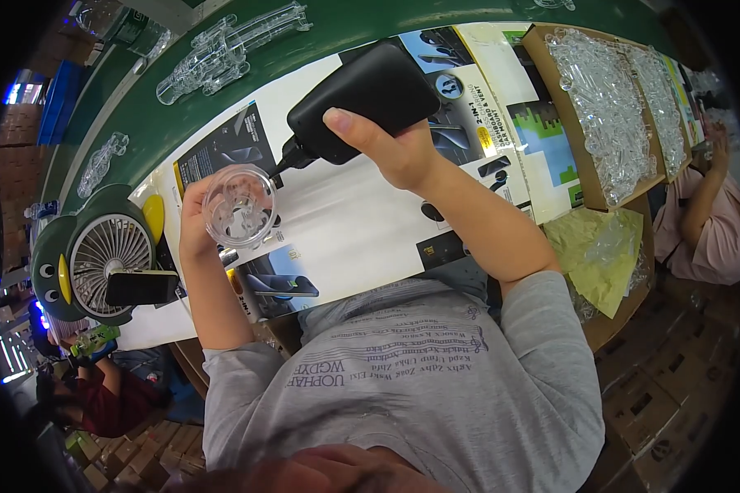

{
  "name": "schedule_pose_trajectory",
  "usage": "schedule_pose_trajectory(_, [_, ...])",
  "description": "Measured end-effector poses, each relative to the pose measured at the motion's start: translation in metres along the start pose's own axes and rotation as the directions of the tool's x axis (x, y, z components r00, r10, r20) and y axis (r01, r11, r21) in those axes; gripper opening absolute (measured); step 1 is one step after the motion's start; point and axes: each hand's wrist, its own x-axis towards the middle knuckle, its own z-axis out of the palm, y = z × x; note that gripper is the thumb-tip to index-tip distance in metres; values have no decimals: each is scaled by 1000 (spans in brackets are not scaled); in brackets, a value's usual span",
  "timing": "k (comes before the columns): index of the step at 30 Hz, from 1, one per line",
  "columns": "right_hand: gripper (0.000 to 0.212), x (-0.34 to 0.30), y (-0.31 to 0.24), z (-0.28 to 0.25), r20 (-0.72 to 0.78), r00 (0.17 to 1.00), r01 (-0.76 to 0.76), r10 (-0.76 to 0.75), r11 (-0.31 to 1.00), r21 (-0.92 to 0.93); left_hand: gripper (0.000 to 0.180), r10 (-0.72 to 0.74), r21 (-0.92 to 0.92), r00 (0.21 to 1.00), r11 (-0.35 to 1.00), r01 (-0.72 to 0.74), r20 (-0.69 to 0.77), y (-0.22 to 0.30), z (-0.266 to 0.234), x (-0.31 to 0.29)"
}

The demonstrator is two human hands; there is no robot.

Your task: Assembling clear plastic components on an industrial production line, applying liquid from a dispenser bottle.

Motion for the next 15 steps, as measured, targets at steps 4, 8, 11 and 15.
schedule_pose_trajectory(4, [18, 0, 0, -1, 16, 1000, 0, 0, 1000, -4, 32, 7, 75, 999, 997, -11, 53, 2, 0, 1])
schedule_pose_trajectory(8, [18, -1, -2, 0, 33, 999, -28, 28, 1000, 14, 32, -2, 59, 997, 998, -3, 74, 2, 0, 0])
schedule_pose_trajectory(11, [20, -1, -2, 0, 39, 998, -47, 46, 999, 27, 31, -32, 25, 992, 999, 29, 119, 1, -2, 0])
schedule_pose_trajectory(15, [24, -2, -3, -1, 57, 995, -79, 77, 996, 31, 31, -40, 52, 991, 998, 33, 126, 0, -1, -1])
